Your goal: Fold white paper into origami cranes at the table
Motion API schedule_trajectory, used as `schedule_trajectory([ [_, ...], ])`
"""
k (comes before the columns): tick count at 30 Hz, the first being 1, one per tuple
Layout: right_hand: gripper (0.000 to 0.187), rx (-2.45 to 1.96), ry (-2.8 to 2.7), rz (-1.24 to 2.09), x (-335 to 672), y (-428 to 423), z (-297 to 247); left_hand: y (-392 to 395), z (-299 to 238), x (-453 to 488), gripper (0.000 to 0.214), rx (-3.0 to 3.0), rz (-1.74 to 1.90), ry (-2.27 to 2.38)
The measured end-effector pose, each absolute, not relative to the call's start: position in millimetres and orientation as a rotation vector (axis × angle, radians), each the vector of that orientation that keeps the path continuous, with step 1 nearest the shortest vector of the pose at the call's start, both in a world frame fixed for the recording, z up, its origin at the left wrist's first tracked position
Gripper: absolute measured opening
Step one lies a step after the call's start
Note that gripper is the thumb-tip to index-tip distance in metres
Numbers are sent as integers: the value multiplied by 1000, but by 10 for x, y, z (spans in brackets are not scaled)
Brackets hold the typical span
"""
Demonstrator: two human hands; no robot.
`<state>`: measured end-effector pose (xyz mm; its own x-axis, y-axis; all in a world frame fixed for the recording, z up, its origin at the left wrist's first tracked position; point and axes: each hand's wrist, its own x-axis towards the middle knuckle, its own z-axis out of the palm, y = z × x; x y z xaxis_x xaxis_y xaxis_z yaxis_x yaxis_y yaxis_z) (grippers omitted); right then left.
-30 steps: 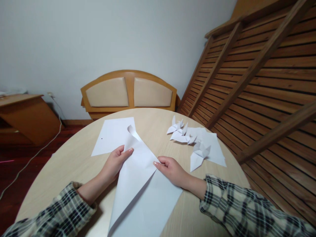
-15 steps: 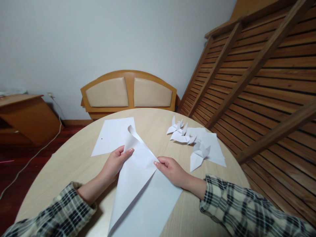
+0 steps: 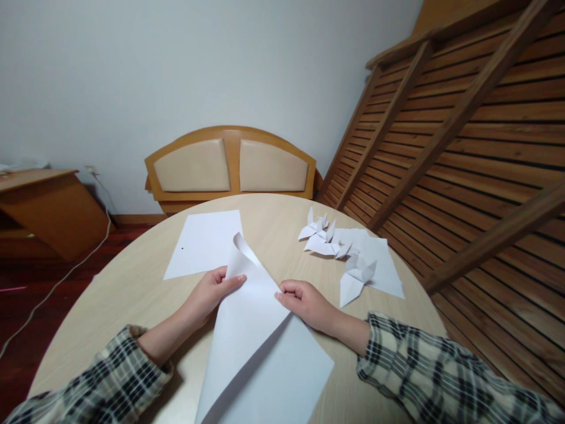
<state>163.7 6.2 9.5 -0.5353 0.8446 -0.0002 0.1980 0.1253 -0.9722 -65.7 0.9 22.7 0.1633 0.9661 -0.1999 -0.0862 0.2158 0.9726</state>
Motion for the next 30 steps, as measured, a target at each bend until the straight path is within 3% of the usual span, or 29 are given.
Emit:
schedule_trajectory([
  [10, 50, -989, -1831, 1482, 1614, 46, 110, -128, 204, -526, 35, 1333, 889, 1011],
  [16, 47, -959, -1845, 1487, 1610, 22, 130, -100, 128, -540, 45, 1046, 980, 957],
  [30, 40, -921, -2011, 1284, 1547, 34, 91, -80, 211, -438, 35, 1008, 1064, 1027],
])
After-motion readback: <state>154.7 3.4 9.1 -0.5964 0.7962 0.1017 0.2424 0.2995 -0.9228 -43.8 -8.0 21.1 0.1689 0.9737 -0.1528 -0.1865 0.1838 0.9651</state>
